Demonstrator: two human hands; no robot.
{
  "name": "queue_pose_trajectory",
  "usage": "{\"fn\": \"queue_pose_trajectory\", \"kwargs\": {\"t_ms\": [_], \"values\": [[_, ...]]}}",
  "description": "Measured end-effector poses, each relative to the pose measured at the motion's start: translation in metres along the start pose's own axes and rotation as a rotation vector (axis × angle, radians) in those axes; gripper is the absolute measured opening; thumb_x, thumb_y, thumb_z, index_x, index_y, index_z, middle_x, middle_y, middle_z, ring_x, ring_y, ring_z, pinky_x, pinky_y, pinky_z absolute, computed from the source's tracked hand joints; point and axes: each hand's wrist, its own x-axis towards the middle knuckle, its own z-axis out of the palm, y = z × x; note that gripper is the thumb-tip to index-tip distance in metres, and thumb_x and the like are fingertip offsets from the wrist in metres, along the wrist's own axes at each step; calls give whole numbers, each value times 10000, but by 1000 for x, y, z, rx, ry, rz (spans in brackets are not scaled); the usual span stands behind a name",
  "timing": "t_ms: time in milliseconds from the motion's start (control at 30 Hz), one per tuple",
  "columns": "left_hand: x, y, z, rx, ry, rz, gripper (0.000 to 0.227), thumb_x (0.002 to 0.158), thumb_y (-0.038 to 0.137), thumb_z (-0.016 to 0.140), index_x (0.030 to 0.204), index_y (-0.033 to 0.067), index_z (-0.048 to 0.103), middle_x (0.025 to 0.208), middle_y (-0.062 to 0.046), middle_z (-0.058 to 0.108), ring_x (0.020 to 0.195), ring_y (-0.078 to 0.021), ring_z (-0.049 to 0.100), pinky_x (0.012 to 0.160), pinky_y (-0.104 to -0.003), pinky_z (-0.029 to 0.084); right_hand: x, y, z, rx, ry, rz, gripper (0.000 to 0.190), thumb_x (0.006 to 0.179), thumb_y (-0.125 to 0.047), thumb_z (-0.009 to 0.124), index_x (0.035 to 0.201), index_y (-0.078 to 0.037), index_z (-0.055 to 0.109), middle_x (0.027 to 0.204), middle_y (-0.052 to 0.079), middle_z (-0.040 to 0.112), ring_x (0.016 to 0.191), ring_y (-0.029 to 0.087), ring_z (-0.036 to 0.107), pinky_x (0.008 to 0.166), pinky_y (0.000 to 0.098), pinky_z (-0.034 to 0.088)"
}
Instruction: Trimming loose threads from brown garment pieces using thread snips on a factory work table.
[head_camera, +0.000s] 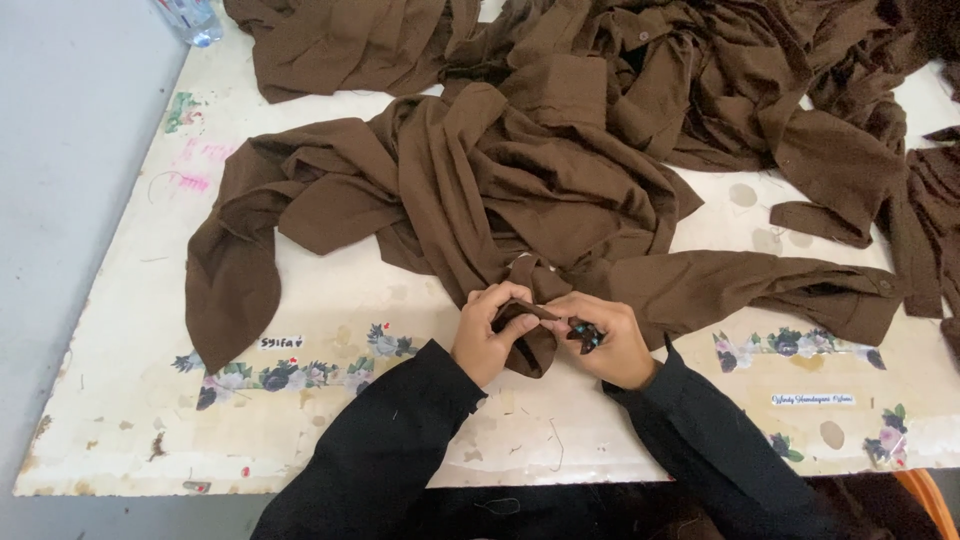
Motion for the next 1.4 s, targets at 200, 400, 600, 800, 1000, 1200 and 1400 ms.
{"fn": "queue_pose_trajectory", "kwargs": {"t_ms": [200, 400, 600, 800, 1000, 1200, 1400], "values": [[-3, -1, 6, 24, 157, 122, 172, 733, 136, 672, 659, 110, 518, 586, -15, 564, 612, -164, 529, 751, -250, 329, -5, 14, 2, -78, 64, -167, 67, 740, -12, 586, 778, -21, 640, 677, 82, 642, 458, 177, 543, 420, 234, 445], [-4, 0, 14, 162, 262, 365, 194, 746, 72, 654, 621, 99, 509, 577, -15, 544, 557, -197, 524, 674, -274, 373, -3, 8, 4, -112, 113, -251, 58, 750, -34, 591, 792, -18, 628, 671, 84, 631, 464, 213, 560, 421, 240, 453], [-10, 10, 28, 227, 267, 591, 93, 808, 103, 570, 749, 37, 598, 725, -67, 564, 619, -222, 533, 653, -286, 433, -8, 28, -4, -379, 352, -391, 96, 749, -105, 626, 825, -59, 663, 678, 30, 642, 545, 215, 612, 507, 280, 488], [0, 13, -5, -135, 338, 72, 446, 925, 336, 217, 866, 13, 518, 675, -112, 527, 646, -190, 502, 566, -287, 417, -23, 41, -29, -543, 391, -619, 168, 812, -107, 563, 891, 23, 635, 726, 109, 612, 519, 205, 551, 512, 281, 463], [5, 48, 2, -514, -80, -382, 593, 689, 213, 695, 1161, -61, 462, 1173, -211, 513, 1069, -236, 482, 926, -347, 338, -14, 14, -10, -507, 135, -811, 195, 832, -173, 503, 856, -55, 657, 781, 100, 643, 447, 166, 507, 434, 250, 444], [0, 2, -10, -522, 35, -209, 499, 723, 35, 632, 1189, -33, 469, 1160, -174, 532, 1080, -197, 461, 941, -347, 354, -19, 30, 3, -246, -26, -763, 237, 811, -176, 549, 668, 4, 608, 617, 123, 560, 365, 195, 417, 372, 258, 398], [-5, 9, -4, -491, -122, -97, 549, 777, -57, 511, 1288, -31, 314, 1270, -229, 402, 1181, -263, 379, 993, -421, 313, -14, 5, -8, -309, 175, -497, 128, 761, -153, 621, 788, -37, 668, 628, 76, 600, 418, 206, 502, 405, 282, 434]]}}
